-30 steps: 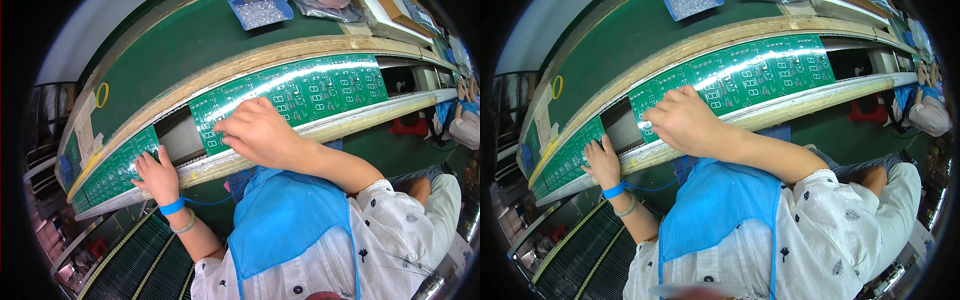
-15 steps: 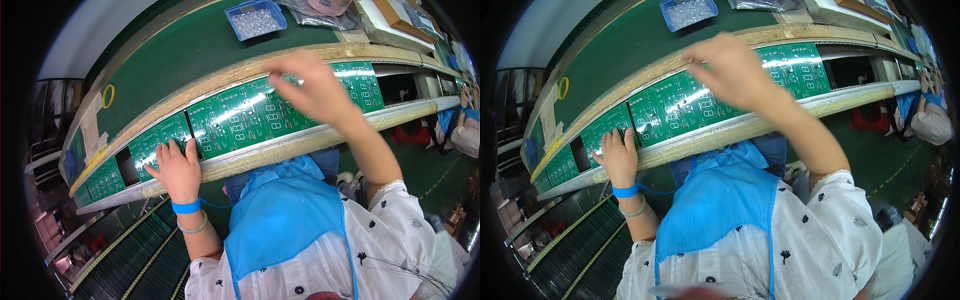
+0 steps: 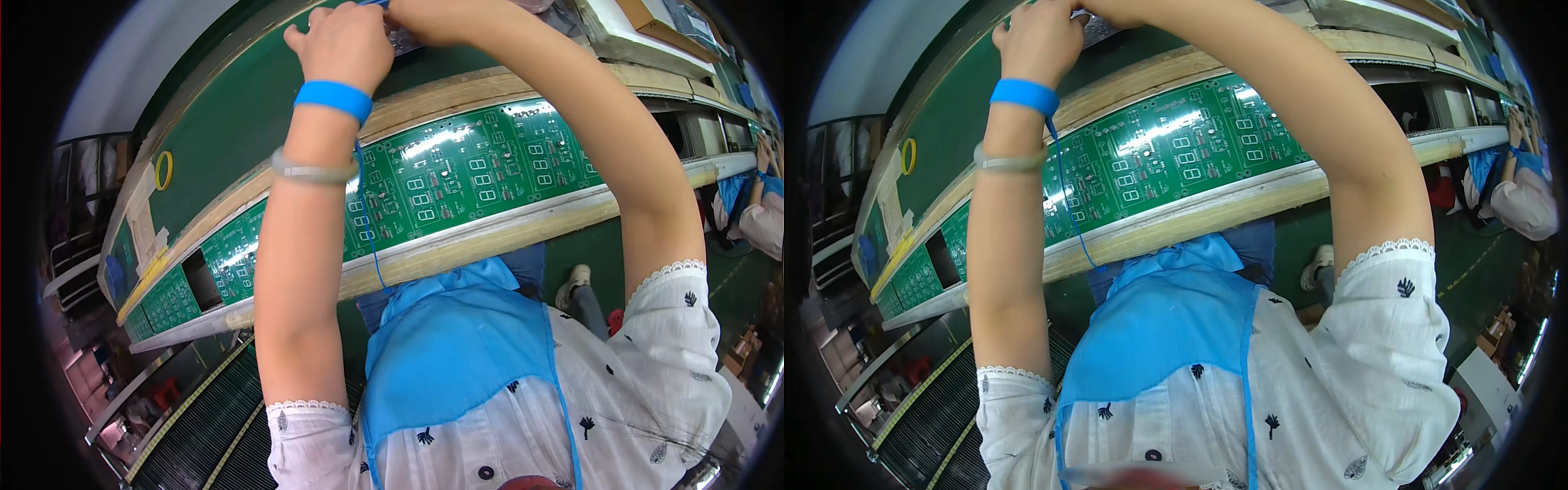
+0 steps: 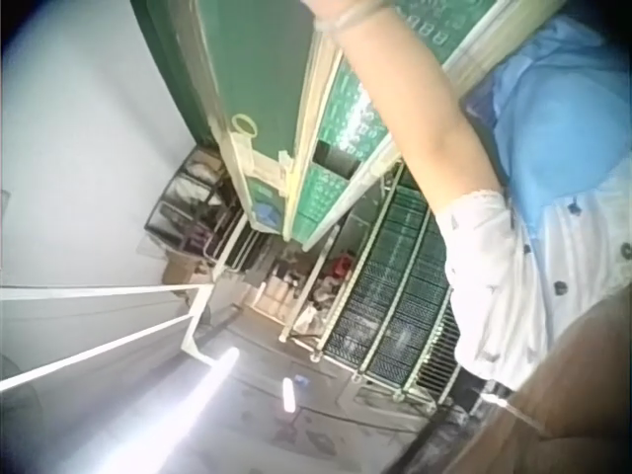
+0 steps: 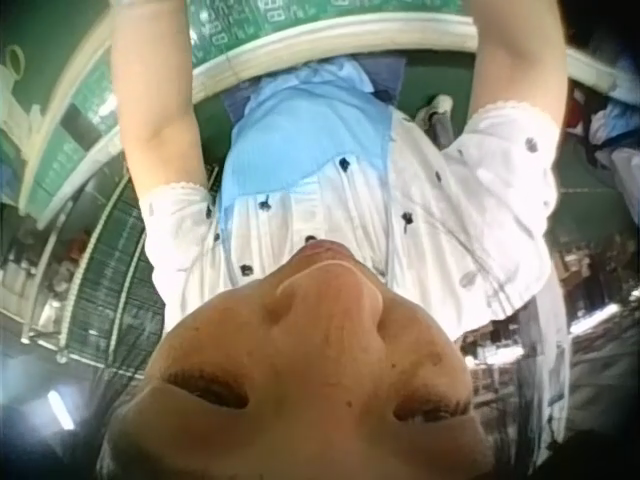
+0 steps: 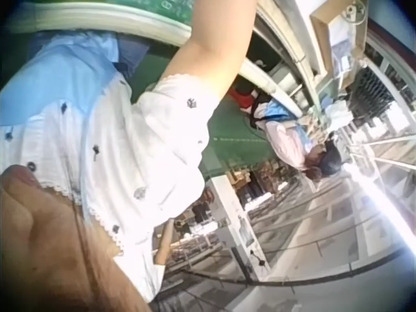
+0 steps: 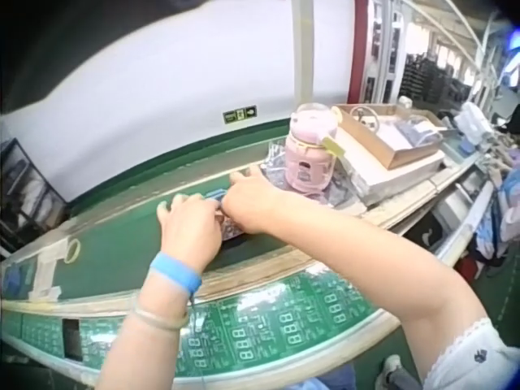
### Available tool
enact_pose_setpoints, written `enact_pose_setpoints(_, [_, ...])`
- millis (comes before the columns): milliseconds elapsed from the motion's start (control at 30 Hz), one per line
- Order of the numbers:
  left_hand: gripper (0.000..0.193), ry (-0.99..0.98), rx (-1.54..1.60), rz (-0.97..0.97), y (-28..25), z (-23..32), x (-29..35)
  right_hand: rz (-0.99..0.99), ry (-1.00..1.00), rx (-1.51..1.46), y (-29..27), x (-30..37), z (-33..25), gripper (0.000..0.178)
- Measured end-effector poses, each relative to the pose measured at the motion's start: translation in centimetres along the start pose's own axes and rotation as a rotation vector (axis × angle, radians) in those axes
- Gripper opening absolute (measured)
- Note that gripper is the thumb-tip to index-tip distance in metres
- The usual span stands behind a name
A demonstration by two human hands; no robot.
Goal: The person places electronic components onto printed circuit boards (PCBs) and secures them with plastic fasteners by hand along an assembly line.
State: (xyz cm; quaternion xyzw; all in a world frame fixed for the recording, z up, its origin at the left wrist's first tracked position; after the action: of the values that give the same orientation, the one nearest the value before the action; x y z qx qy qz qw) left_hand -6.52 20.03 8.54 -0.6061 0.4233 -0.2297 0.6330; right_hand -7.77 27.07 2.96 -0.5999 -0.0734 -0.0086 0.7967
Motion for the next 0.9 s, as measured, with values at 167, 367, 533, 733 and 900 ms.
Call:
enact_pose_setpoints(167, [0.014,-0.088,0.050,-0.092,6.4,-2.8,-2.1,0.127,0.069,-0.098,-0.6,-0.4,0.5,0.012])
enact_pose_setpoints(367, [0.014,-0.071,0.151,-0.035,5.5,-2.6,-1.8,0.215,0.121,-0.221,-0.6,0.7,1.1,0.013])
enact_pose_setpoints(533, [0.016,-0.114,0.183,0.019,4.8,-3.5,-1.8,0.399,0.159,-0.428,-1.5,2.4,2.0,0.017])
enact_pose_setpoints(733, [0.015,-0.143,0.294,0.024,5.1,-4.3,-2.0,0.534,0.236,-0.981,-0.5,5.6,5.3,0.021])
enact_pose_setpoints(900, [0.012,-0.088,0.324,0.139,4.6,-4.3,-1.6,0.440,0.266,-1.541,2.2,10.4,6.0,0.024])
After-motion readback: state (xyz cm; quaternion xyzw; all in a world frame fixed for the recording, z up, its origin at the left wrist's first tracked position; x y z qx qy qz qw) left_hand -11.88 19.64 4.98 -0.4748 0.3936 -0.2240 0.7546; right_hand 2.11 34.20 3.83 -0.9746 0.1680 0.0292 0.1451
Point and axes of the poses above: each hand's wrist, its own x-axis away from the middle knuckle, its own y-axis out of the palm, z = x × y, the point moved 9 cm from there along -x, towards the middle knuckle, and after that the axes turned 7 degrees about -z, right-handed, at the moved point
